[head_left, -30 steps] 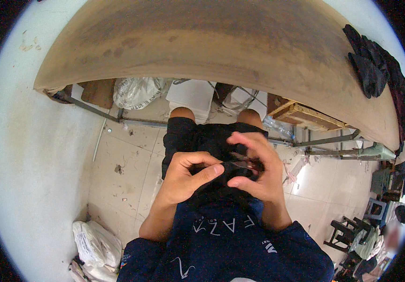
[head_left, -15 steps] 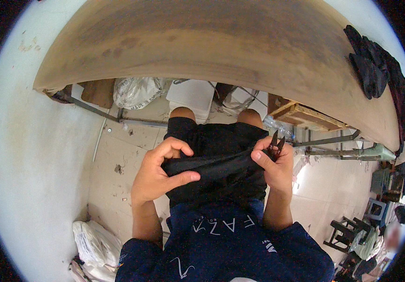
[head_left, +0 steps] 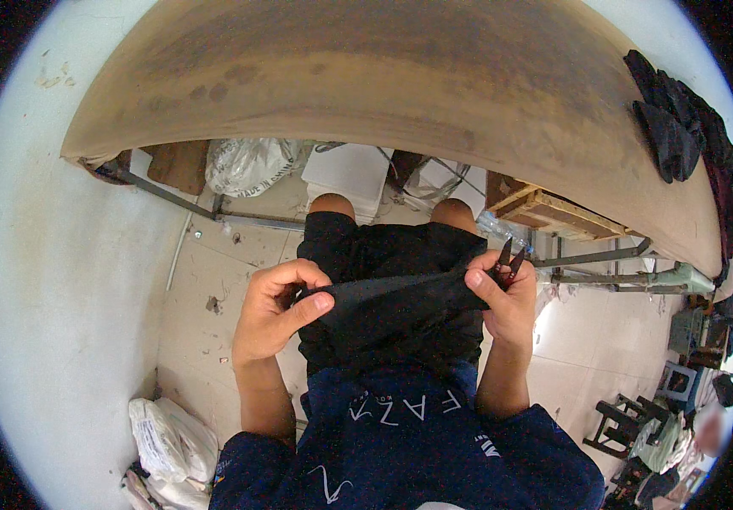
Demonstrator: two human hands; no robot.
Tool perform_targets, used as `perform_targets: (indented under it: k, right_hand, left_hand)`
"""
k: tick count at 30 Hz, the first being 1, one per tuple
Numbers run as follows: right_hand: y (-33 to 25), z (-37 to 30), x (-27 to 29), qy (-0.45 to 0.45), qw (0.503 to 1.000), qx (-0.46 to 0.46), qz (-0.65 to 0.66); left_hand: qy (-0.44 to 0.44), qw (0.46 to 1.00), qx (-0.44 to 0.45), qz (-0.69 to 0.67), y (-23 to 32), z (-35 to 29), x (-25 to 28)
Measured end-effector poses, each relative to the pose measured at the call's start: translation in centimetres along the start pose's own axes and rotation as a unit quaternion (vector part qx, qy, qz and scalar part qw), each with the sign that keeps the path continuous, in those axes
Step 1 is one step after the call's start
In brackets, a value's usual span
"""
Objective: The person sits on the floor and uses a small tool to remove buttons from a black garment. They repeatedly position the tool under button edges, pry them off, and set the garment aside.
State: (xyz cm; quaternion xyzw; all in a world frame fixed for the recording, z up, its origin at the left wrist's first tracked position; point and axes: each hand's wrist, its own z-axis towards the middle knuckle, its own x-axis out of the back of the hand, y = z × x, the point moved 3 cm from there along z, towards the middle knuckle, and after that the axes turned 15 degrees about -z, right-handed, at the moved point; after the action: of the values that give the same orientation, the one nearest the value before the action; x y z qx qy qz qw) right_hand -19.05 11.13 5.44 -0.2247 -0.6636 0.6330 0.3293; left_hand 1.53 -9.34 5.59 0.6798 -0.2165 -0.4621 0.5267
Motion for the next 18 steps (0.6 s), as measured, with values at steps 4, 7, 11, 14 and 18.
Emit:
perform_targets:
  k: [4,7,11,14,18]
  right_hand:
    - [0.4,0.1,0.7,0.007,1.000,-0.009,-0.005]
    - [0.9,0.4,2.1,0.093,0.996,-0.018,0.002]
    - [2.3,0.6,4.4,0.163,0.985,-0.027,-0.054]
    - [3.2,0.6,5.8,0.205,0.971,-0.027,-0.121]
    - [2.0,0.4,6.6,0.239,0.909,-0.004,-0.340]
  left_hand:
    - [0.010,1.000,-0.011,0.023,0.5,-0.1,-0.1]
    - [-0.004,0.999,0.013,0.051,0.7,0.0,0.6]
    - [-0.010,0.993,0.078,0.084,0.3,0.1,2.0]
    - [-0.011,0.992,0.085,0.094,0.2,0.2,2.6]
    - [-0.017,0.988,-0.035,0.150,0.4,0.6,3.4]
